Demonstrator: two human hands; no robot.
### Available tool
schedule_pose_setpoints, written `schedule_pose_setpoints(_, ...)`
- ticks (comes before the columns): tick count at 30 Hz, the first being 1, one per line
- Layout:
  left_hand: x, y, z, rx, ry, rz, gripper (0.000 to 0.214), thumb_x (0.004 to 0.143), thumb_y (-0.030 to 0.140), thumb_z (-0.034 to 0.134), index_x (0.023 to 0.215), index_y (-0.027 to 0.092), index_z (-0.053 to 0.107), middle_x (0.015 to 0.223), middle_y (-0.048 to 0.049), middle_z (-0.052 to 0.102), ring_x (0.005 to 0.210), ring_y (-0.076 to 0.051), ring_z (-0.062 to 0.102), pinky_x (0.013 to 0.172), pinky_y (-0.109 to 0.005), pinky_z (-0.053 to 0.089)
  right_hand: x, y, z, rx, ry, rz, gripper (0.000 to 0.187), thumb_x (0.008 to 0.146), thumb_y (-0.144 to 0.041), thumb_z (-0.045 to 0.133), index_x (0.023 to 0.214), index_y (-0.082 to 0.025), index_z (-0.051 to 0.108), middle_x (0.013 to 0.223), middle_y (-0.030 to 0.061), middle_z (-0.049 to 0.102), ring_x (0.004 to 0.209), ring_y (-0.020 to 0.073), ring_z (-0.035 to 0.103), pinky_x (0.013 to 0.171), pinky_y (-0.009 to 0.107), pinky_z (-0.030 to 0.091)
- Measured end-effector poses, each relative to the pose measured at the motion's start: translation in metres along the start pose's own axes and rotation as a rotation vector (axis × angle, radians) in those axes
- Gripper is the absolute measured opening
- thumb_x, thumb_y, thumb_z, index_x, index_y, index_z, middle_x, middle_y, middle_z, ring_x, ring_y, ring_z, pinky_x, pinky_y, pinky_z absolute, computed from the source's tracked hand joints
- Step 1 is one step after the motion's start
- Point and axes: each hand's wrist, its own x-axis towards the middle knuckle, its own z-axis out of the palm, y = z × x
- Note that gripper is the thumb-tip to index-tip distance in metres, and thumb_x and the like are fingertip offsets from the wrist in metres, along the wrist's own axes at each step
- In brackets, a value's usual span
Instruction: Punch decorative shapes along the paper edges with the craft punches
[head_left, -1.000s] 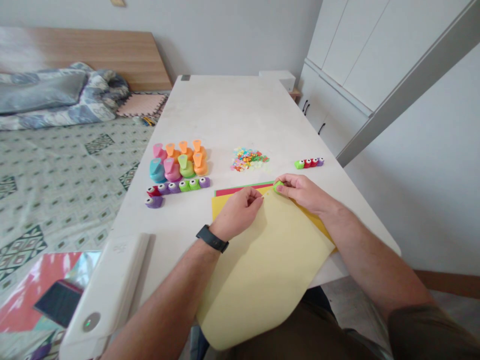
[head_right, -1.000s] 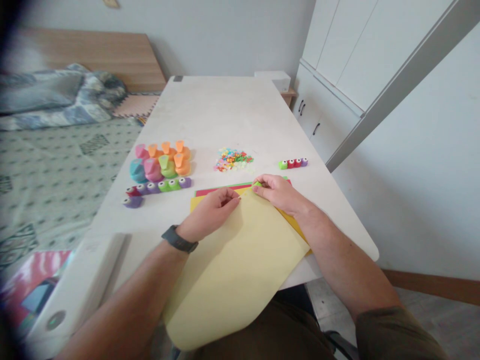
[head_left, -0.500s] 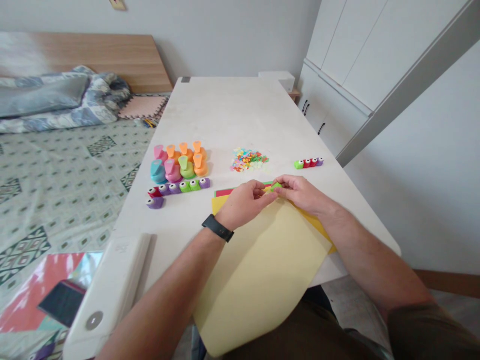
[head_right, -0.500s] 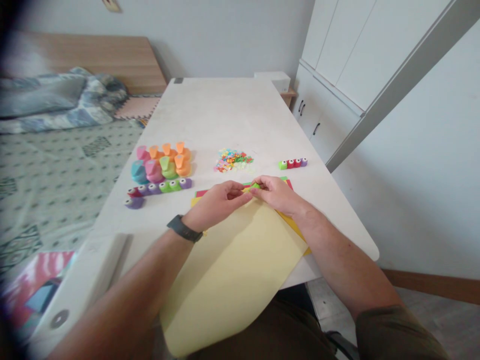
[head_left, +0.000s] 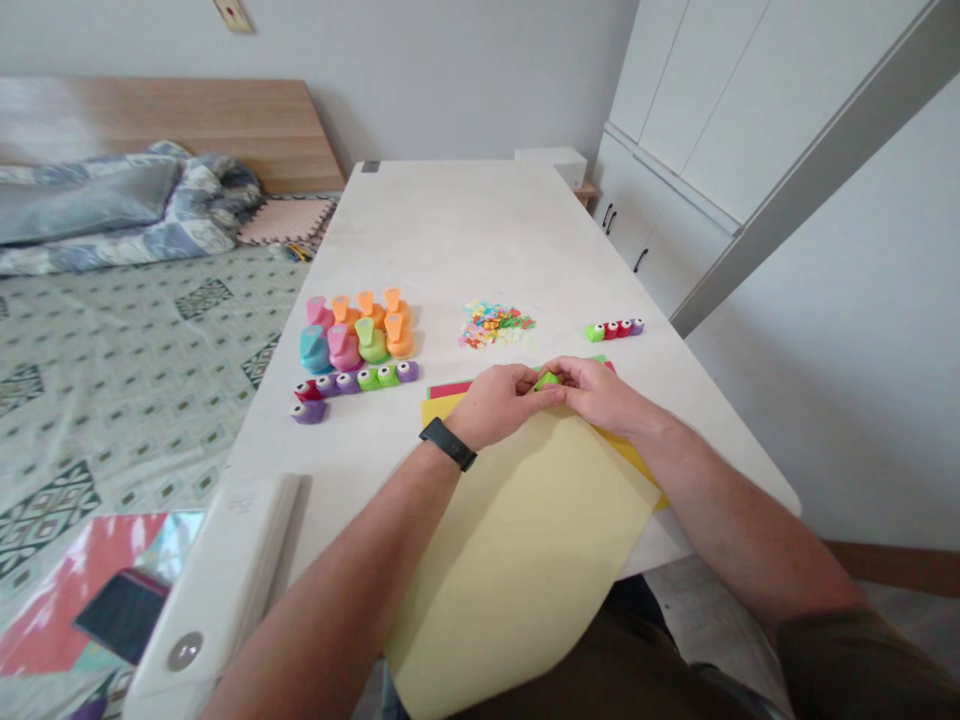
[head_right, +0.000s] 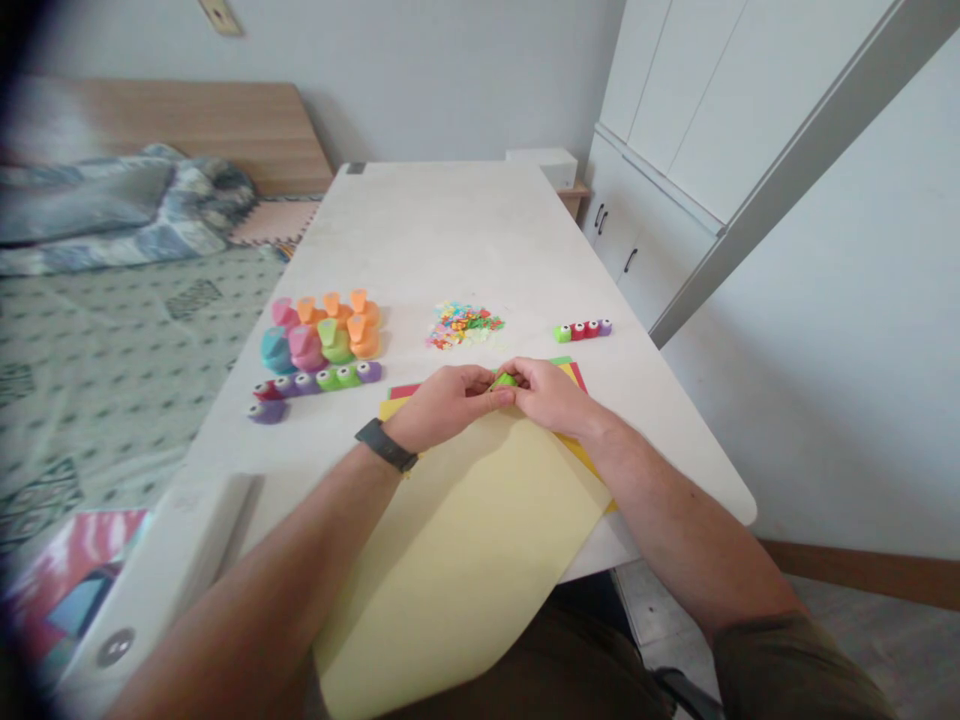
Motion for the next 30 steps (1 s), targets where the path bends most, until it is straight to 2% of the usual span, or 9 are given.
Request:
schedule_pose_setpoints(9, 0.001, -0.010, 0.002, -0.105, 0.000, -0.007, 0.049, 0.080, 0.064, 0.070, 0.093, 0.017, 0.074, 0.075, -0.0018, 0.068, 0.064, -0.014, 0.054, 0.054, -0.025, 0.035, 0.001, 0.002, 0.002, -0.108, 0.027, -0.024, 0.023, 0.082, -0.020, 0.064, 0.104, -0.021, 0.071, 0.096, 0.0039, 0.076, 0.083, 0.0201, 0.067, 0.073, 0.032, 0.051)
schedule_pose_setpoints(14, -0.001, -0.014, 0.002, -0.207, -0.032, -0.028, 0.053, 0.078, 0.065, 0.072, 0.100, 0.017, 0.073, 0.089, -0.0051, 0.074, 0.074, -0.016, 0.062, 0.062, -0.026, 0.043, 0.000, 0.002, 0.003, -0.051, 0.016, -0.011, 0.024, 0.085, -0.026, 0.066, 0.107, -0.022, 0.071, 0.094, 0.0038, 0.074, 0.084, 0.0200, 0.067, 0.074, 0.032, 0.051)
schedule_pose_setpoints(19, -0.007, -0.010, -0.003, -0.090, -0.005, 0.006, 0.046, 0.081, 0.057, 0.072, 0.102, 0.017, 0.073, 0.075, 0.0000, 0.066, 0.064, -0.013, 0.052, 0.055, -0.026, 0.034, -0.002, -0.004, 0.003, 0.021, 0.048, 0.067, 0.024, 0.088, -0.039, 0.068, 0.103, -0.021, 0.070, 0.095, 0.0049, 0.073, 0.082, 0.0204, 0.065, 0.071, 0.032, 0.050)
schedule_pose_setpoints(23, -0.009, -0.011, -0.005, -0.039, 0.033, -0.021, 0.029, 0.085, 0.044, 0.068, 0.094, 0.016, 0.070, 0.073, 0.0012, 0.062, 0.063, -0.012, 0.051, 0.056, -0.025, 0.034, -0.002, -0.010, 0.000, 0.163, 0.084, 0.140, 0.030, 0.084, -0.047, 0.073, 0.099, -0.021, 0.068, 0.087, 0.0019, 0.070, 0.074, 0.0172, 0.061, 0.066, 0.030, 0.047)
schedule_pose_setpoints(30, -0.012, -0.016, -0.005, -0.025, 0.027, -0.031, 0.023, 0.087, 0.040, 0.064, 0.092, 0.018, 0.067, 0.070, 0.0024, 0.060, 0.060, -0.012, 0.050, 0.055, -0.024, 0.035, 0.001, -0.010, -0.003, 0.248, 0.122, 0.115, 0.037, 0.079, -0.050, 0.078, 0.096, -0.019, 0.067, 0.080, -0.0013, 0.064, 0.070, 0.0133, 0.054, 0.065, 0.027, 0.041)
